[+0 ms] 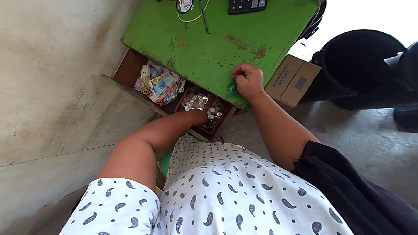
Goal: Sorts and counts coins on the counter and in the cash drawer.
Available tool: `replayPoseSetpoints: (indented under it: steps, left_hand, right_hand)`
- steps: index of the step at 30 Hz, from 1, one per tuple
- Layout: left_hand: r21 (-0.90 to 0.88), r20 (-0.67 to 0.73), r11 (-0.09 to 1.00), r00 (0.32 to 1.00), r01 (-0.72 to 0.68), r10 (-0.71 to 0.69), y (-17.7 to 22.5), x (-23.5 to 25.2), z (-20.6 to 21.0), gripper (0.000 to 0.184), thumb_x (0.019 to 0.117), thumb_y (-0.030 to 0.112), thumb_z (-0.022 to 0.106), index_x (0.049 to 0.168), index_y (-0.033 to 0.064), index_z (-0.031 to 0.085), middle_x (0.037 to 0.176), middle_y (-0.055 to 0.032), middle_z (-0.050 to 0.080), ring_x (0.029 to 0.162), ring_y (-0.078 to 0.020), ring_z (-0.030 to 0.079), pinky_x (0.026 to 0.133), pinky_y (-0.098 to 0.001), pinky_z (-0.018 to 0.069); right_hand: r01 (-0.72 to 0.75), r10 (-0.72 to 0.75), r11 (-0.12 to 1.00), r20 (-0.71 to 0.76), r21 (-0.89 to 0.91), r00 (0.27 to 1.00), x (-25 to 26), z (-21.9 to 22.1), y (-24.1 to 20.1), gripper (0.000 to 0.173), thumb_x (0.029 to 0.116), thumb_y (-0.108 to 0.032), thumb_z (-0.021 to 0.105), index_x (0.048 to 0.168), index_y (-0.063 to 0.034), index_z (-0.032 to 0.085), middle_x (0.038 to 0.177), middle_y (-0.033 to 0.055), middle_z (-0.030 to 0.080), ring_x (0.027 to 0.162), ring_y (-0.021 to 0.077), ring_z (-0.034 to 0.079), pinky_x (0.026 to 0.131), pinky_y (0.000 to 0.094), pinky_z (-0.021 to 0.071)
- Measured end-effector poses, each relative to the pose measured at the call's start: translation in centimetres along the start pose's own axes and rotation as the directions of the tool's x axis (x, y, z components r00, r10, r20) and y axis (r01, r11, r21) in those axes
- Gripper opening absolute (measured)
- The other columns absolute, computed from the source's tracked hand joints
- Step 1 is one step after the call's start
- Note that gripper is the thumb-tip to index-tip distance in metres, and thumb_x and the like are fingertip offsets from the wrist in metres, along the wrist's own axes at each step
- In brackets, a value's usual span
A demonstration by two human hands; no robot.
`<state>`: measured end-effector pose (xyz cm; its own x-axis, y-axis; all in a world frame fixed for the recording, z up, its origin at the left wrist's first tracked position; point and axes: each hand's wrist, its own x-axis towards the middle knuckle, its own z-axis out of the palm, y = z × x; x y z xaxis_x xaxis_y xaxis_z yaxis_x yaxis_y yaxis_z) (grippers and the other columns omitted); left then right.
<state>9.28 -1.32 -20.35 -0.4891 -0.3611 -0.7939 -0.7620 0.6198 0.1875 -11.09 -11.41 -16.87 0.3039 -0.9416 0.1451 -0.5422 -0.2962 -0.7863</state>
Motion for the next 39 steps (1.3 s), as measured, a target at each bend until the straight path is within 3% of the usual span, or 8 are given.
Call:
replayPoseSetpoints:
  steps: [3, 8, 12, 16, 27, 32, 36, 39]
  left_hand:
    - [-0.001, 0.0, 0.998, 0.998, -0.06, 0.06, -0.5, 0.1, 0.0, 0.017, 0.1005, 0.008, 0.059, 0.113, 0.0068, 0.071, 0.123, -0.0178, 0.065, 0.113, -0.0392, 0.064, 0.09, -0.0613, 0.0542]
    - [-0.137, -0.089, 0.99, 0.995, 0.032, -0.045, -1.1, 1.3, -0.4, 0.016, 0.0944, 0.014, 0.07, 0.107, 0.0044, 0.073, 0.116, -0.0192, 0.068, 0.113, -0.0404, 0.065, 0.093, -0.0629, 0.0526]
    - [-0.017, 0.033, 0.985, 0.984, 0.173, -0.173, 1.8, 1.1, -1.9, 0.015, 0.0948, 0.006, 0.064, 0.108, 0.0003, 0.07, 0.112, -0.022, 0.068, 0.104, -0.0436, 0.066, 0.078, -0.0642, 0.0547]
    - [-0.05, 0.059, 0.976, 0.976, 0.21, -0.207, 2.8, 1.1, -2.3, 0.015, 0.0976, 0.003, 0.058, 0.106, -0.0009, 0.069, 0.111, -0.0225, 0.068, 0.104, -0.0436, 0.067, 0.077, -0.0636, 0.0555]
    - [-0.091, 0.024, 0.98, 0.985, 0.174, -0.173, 2.2, 1.8, -0.8, 0.019, 0.0993, 0.009, 0.06, 0.115, 0.0068, 0.07, 0.113, -0.0199, 0.069, 0.108, -0.0421, 0.067, 0.082, -0.0646, 0.0558]
    - [-0.047, 0.037, 0.98, 0.981, 0.193, -0.191, 3.3, 1.3, -1.6, 0.014, 0.0981, 0.004, 0.059, 0.106, 0.0007, 0.07, 0.11, -0.0212, 0.069, 0.104, -0.0419, 0.068, 0.08, -0.0624, 0.0563]
    - [-0.057, 0.029, 0.982, 0.984, 0.179, -0.177, 2.9, 1.8, -1.1, 0.022, 0.1008, 0.006, 0.056, 0.119, 0.0005, 0.066, 0.123, -0.0212, 0.065, 0.109, -0.0429, 0.066, 0.084, -0.0639, 0.0556]
    - [-0.074, -0.026, 0.992, 0.994, 0.1, -0.102, 1.4, 1.9, -0.5, 0.016, 0.0977, 0.008, 0.063, 0.109, 0.0046, 0.072, 0.114, -0.0198, 0.069, 0.111, -0.0421, 0.066, 0.087, -0.0648, 0.0544]
  right_hand:
    - [0.006, -0.005, 1.0, -0.01, 0.011, 1.0, 0.0, 0.1, 0.2, 0.029, 0.09, -0.008, 0.046, 0.102, -0.0045, 0.072, 0.097, 0.0117, 0.073, 0.092, 0.023, 0.07, 0.081, 0.0465, 0.0551]
    - [0.02, -0.019, 0.999, -0.013, 0.038, 1.0, 0.2, 0.1, 0.3, 0.027, 0.0905, -0.008, 0.047, 0.1, -0.0048, 0.072, 0.097, 0.0107, 0.073, 0.091, 0.0211, 0.069, 0.08, 0.0441, 0.0552]
    - [0.015, -0.015, 0.999, 0.003, 0.033, 1.0, 0.2, 0.1, 0.4, 0.026, 0.0908, -0.008, 0.048, 0.1, -0.0054, 0.072, 0.098, 0.0104, 0.073, 0.093, 0.0216, 0.07, 0.082, 0.0448, 0.0552]
    - [-0.002, 0.001, 0.999, 0.013, 0.035, 1.0, 0.2, -0.1, 0.1, 0.025, 0.0911, -0.008, 0.048, 0.1, -0.0053, 0.072, 0.098, 0.0105, 0.072, 0.092, 0.0221, 0.069, 0.082, 0.0452, 0.055]
    - [-0.012, 0.012, 1.0, 0.01, 0.022, 1.0, 0.2, -0.1, 0.1, 0.026, 0.0912, -0.009, 0.048, 0.101, -0.0063, 0.072, 0.099, 0.0105, 0.073, 0.094, 0.0234, 0.07, 0.082, 0.0474, 0.055]
    - [-0.014, 0.014, 1.0, 0.006, 0.015, 1.0, 0.2, 0.0, 0.0, 0.026, 0.0914, -0.009, 0.048, 0.101, -0.007, 0.073, 0.1, 0.0101, 0.073, 0.095, 0.0234, 0.07, 0.083, 0.0486, 0.0547]
    - [-0.027, 0.027, 0.999, 0.003, 0.026, 1.0, 0.2, 0.0, 0.1, 0.026, 0.091, -0.01, 0.048, 0.101, -0.0066, 0.072, 0.1, 0.0104, 0.073, 0.096, 0.0238, 0.07, 0.083, 0.0491, 0.0548]
    - [-0.023, 0.023, 0.999, 0.004, 0.036, 1.0, 0.2, 0.1, 0.2, 0.027, 0.0916, -0.009, 0.048, 0.102, -0.0062, 0.072, 0.1, 0.0104, 0.073, 0.095, 0.0232, 0.07, 0.084, 0.0478, 0.0551]
